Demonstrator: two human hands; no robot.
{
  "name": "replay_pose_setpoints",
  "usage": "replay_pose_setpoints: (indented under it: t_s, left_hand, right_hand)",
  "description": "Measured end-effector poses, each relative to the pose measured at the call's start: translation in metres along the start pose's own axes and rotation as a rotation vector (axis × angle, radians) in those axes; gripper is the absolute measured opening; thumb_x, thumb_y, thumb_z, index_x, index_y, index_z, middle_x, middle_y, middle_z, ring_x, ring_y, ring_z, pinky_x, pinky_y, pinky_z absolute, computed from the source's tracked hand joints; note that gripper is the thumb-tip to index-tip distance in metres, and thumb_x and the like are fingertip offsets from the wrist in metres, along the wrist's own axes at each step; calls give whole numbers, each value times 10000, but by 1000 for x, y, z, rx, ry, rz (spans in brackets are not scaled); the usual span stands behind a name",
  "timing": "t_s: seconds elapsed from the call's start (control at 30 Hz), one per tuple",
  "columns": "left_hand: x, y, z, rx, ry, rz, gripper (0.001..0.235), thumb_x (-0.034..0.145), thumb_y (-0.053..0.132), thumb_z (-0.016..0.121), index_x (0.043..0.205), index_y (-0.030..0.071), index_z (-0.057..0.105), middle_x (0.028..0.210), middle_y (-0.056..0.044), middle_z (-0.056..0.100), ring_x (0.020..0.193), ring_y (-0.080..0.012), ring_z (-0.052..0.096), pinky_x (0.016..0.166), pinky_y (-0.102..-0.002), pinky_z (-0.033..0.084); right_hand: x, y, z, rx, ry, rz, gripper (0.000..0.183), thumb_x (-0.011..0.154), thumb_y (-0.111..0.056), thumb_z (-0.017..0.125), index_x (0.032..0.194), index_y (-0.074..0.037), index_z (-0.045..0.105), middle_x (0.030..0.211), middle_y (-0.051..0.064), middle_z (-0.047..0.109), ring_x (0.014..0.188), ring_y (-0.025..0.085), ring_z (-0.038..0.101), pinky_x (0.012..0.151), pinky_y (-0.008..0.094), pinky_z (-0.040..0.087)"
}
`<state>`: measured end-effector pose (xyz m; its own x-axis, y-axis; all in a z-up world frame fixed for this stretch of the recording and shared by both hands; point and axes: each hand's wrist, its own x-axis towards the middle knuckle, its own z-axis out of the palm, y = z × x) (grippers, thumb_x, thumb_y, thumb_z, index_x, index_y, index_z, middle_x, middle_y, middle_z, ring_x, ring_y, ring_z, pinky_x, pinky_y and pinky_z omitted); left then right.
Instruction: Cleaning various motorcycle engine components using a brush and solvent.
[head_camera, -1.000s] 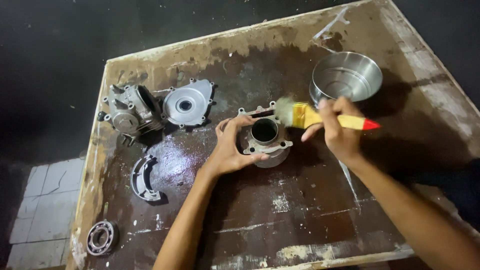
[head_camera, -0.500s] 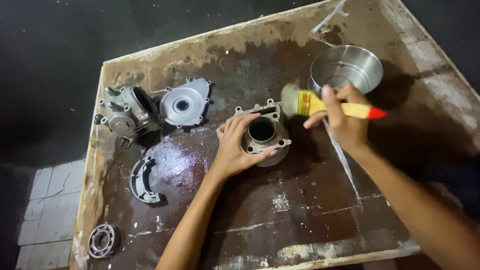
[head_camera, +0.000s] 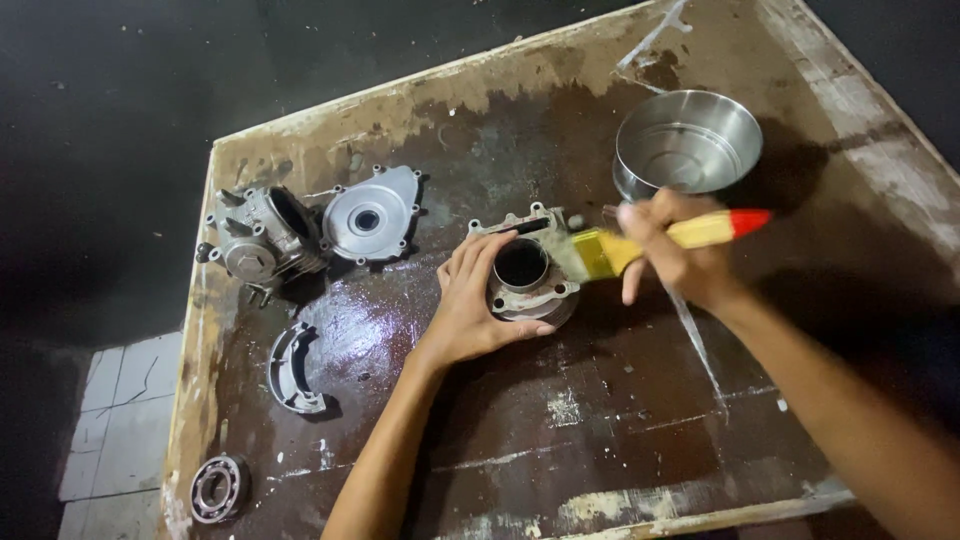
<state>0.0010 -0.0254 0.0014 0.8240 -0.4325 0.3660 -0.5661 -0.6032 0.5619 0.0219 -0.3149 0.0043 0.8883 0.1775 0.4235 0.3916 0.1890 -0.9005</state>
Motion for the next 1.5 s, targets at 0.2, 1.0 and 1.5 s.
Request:
replay_pose_setpoints:
  t_s: [0.2, 1.0, 1.5]
  left_hand:
    - [-2, -8, 1, 33, 0, 15, 1158, 569, 553, 965, 1508, 119, 446, 1511, -92, 493, 1481, -318, 362, 1193, -499, 231]
    - [-7, -20, 13, -21, 59, 35, 1058, 641, 516, 956, 1441, 66, 428, 1542, -161, 393, 1531, -380, 289, 1265, -499, 188]
    - [-4, -16, 10, 37, 59, -10, 1065, 601, 562, 937, 1421, 72, 467, 1529, -145, 473, 1591, -409, 169, 1265, -546, 155]
  right_hand:
    - [-6, -16, 27, -76, -74, -115, 292, 1047, -101, 605, 792, -34, 481, 772, 83, 558, 520, 193, 673, 387, 324, 585]
    - [11, -11, 22, 95, 59, 107, 238, 1038, -138, 575, 853, -63, 445, 741, 79, 547, 519, 239, 686, 396, 330, 547]
    - [19, 4, 16, -17, 213, -71, 246, 1083, -172, 562, 915, -83, 407, 918, 75, 567, 675, 248, 750, 496, 324, 624]
